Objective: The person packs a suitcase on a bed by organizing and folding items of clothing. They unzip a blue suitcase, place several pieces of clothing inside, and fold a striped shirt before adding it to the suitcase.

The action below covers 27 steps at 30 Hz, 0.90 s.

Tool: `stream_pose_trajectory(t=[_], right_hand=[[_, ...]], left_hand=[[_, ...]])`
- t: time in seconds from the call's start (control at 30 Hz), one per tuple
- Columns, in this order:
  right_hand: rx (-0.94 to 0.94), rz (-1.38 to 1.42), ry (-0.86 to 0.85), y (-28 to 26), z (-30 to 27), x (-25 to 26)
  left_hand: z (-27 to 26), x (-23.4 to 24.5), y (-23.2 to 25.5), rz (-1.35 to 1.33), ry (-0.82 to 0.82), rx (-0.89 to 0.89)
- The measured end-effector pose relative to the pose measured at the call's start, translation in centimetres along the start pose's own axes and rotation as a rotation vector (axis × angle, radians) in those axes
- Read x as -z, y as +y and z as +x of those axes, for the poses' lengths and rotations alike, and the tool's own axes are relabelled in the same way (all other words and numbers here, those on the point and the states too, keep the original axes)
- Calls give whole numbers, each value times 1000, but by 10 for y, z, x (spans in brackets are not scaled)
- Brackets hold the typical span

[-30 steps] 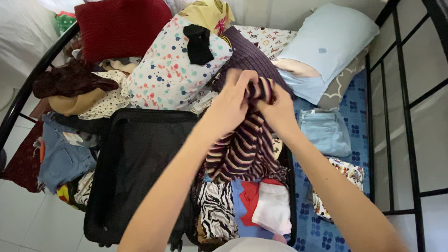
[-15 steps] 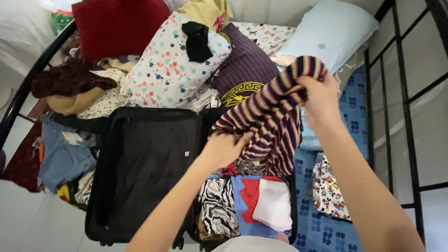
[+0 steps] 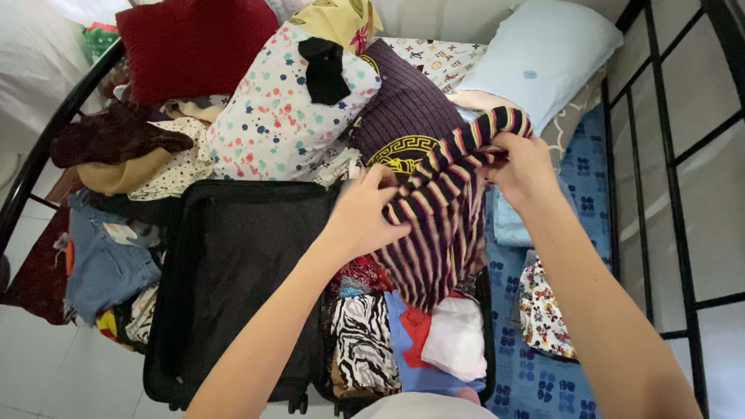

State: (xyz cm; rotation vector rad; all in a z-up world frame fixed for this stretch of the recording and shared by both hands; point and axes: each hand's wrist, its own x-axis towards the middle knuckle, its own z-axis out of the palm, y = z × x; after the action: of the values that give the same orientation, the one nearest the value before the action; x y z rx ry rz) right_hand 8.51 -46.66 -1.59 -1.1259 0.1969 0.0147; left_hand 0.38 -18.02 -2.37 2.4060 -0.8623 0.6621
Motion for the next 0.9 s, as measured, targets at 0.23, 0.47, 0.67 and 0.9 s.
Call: stream_pose_trajectory(t=[0.23, 0.47, 0.67, 0.9], right_hand=[[-40, 119, -99, 11, -4, -29], [-41, -16, -278, 37, -34, -11], [-661, -98, 222, 102, -102, 36], [-696, 304, 69, 180, -103, 71]], left_hand=[[10, -42, 13, -743, -291, 638], [12, -50, -7, -1539, -193, 1205], [17, -75, 5, -1891, -19, 1393], [58, -101, 74, -2547, 167, 1085]])
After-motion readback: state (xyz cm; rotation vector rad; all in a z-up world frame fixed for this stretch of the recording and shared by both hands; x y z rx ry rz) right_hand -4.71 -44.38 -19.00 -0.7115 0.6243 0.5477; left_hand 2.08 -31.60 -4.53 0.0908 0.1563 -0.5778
